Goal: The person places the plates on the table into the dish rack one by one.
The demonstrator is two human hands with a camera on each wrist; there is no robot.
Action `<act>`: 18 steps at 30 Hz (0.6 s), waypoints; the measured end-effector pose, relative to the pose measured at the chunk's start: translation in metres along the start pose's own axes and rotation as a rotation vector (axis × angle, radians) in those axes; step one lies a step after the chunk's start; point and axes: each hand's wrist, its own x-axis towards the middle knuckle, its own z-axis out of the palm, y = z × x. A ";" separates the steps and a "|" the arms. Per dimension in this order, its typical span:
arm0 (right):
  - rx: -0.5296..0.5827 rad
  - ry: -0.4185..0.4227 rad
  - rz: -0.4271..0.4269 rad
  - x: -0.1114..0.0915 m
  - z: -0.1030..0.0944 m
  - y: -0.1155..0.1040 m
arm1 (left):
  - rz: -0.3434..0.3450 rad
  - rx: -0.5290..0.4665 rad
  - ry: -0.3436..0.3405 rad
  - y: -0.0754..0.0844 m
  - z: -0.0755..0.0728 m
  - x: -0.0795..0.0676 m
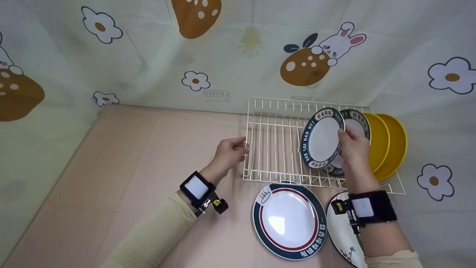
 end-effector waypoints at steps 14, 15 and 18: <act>-0.033 -0.064 0.037 0.003 0.005 0.014 | -0.048 -0.031 -0.029 0.003 -0.001 -0.002; -0.033 -0.070 0.037 0.003 0.005 0.016 | -0.056 -0.033 -0.029 0.003 -0.001 -0.002; -0.049 -0.074 0.035 0.004 0.006 0.020 | -0.067 -0.032 -0.023 0.002 0.000 -0.001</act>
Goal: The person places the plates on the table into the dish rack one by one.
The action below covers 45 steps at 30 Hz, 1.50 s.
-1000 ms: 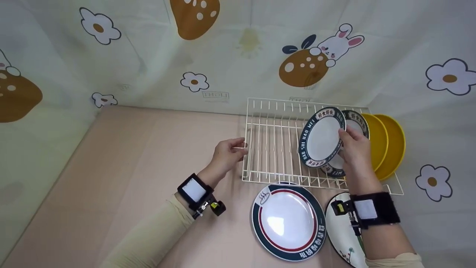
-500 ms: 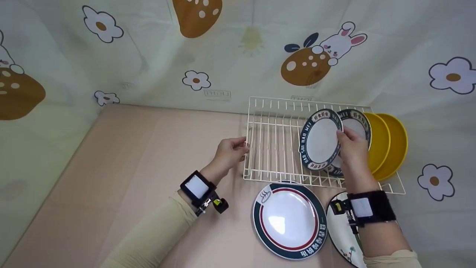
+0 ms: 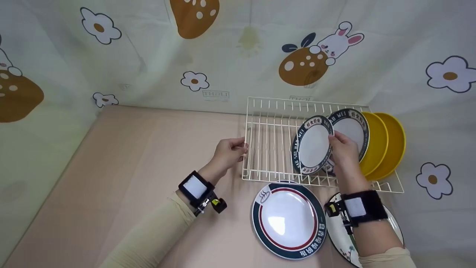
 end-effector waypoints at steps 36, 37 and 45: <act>-0.411 0.144 -0.283 -0.039 0.007 0.024 | 0.098 0.066 -0.018 -0.003 -0.001 -0.002; -0.391 0.163 -0.306 -0.043 0.005 0.026 | 0.099 0.064 -0.019 -0.003 -0.001 -0.002; -0.055 0.308 -0.514 -0.073 -0.010 0.047 | 0.099 0.068 -0.023 -0.002 -0.002 -0.003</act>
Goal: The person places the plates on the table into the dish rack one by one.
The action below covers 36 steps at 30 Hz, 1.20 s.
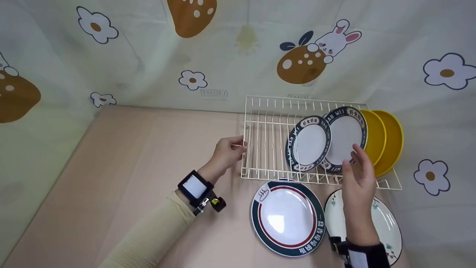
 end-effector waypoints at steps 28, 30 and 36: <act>-0.672 -0.196 0.395 -0.037 -0.033 0.072 | -0.026 -0.008 0.011 0.001 0.002 0.001; -0.739 -0.325 0.328 -0.036 -0.031 0.073 | -0.028 -0.009 0.002 0.001 0.002 0.001; -0.907 -0.637 0.233 -0.029 -0.018 0.074 | -0.028 0.007 -0.005 0.002 0.001 0.000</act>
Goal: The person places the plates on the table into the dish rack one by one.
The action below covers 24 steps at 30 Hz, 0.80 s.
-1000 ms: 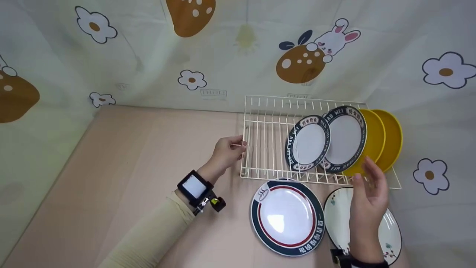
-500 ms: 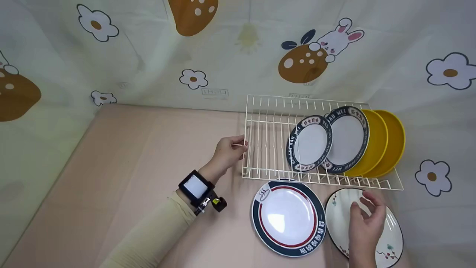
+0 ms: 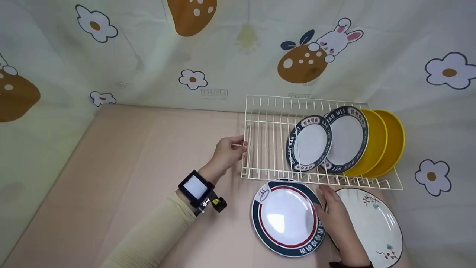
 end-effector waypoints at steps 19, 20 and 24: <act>-0.214 -0.030 -0.147 0.020 0.012 -0.012 | 0.012 -0.015 0.024 -0.002 0.002 0.002; -0.215 -0.019 -0.151 0.021 0.012 -0.012 | 0.015 -0.014 0.026 -0.002 0.002 0.002; -0.215 0.029 -0.174 0.023 0.013 -0.010 | 0.021 -0.004 0.022 -0.003 0.002 0.001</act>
